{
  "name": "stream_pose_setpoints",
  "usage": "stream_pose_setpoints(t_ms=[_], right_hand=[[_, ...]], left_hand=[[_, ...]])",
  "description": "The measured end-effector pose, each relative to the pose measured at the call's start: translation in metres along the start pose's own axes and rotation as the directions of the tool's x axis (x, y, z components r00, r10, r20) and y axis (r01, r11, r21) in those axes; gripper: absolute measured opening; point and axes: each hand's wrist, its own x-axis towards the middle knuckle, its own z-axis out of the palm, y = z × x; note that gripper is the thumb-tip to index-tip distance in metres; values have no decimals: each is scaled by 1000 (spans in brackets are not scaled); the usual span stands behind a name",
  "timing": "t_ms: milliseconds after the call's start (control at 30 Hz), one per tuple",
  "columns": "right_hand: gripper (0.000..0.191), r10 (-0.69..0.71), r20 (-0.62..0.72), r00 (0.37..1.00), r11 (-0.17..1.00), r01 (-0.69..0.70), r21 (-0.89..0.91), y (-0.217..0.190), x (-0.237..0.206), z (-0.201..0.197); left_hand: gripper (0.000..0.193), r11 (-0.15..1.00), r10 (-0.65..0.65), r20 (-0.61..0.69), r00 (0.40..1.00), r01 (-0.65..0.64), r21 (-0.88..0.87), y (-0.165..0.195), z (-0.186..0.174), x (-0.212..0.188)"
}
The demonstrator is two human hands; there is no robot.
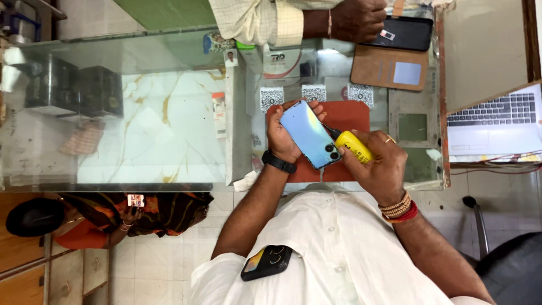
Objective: The person holds a smartphone over a red mat on a glass counter and squeezes glue from a yellow bottle along the phone's back edges. They then set the phone down, pick up a second phone, and use a small card to press along the edge of the first phone.
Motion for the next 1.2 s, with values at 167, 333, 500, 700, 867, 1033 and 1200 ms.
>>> stream_pose_setpoints(t_ms=[167, 333, 500, 700, 867, 1033, 1200], right_hand=[[32, -29, -5, 1000, 999, 28, -32, -5, 5, 6], [33, -15, -18, 1000, 998, 14, -55, -6, 4, 8], [34, -14, -31, 999, 996, 11, -83, -5, 2, 11], [34, -4, -46, 999, 996, 0, -85, -6, 1, 12], [33, -24, -46, 999, 996, 20, -91, -10, 2, 15], [32, -48, -56, 997, 994, 42, -102, -13, 6, 18], [32, -50, -48, 998, 994, 45, -101, -15, 11, 21]], left_hand=[[59, 999, 32, 18, 999, -32, 17, 1, 2, 0], [58, 998, 47, 2, 999, -47, 41, 1, 4, -1], [56, 998, 38, 9, 999, -38, 44, 0, 3, -1], [57, 998, 34, 16, 999, -34, 56, 0, 2, 0], [57, 997, 30, 6, 1000, -30, 74, 2, 5, -1], [56, 999, 10, -6, 1000, -10, 47, 3, 7, 0], [56, 999, 28, 39, 999, -29, 42, 2, 7, -1]])
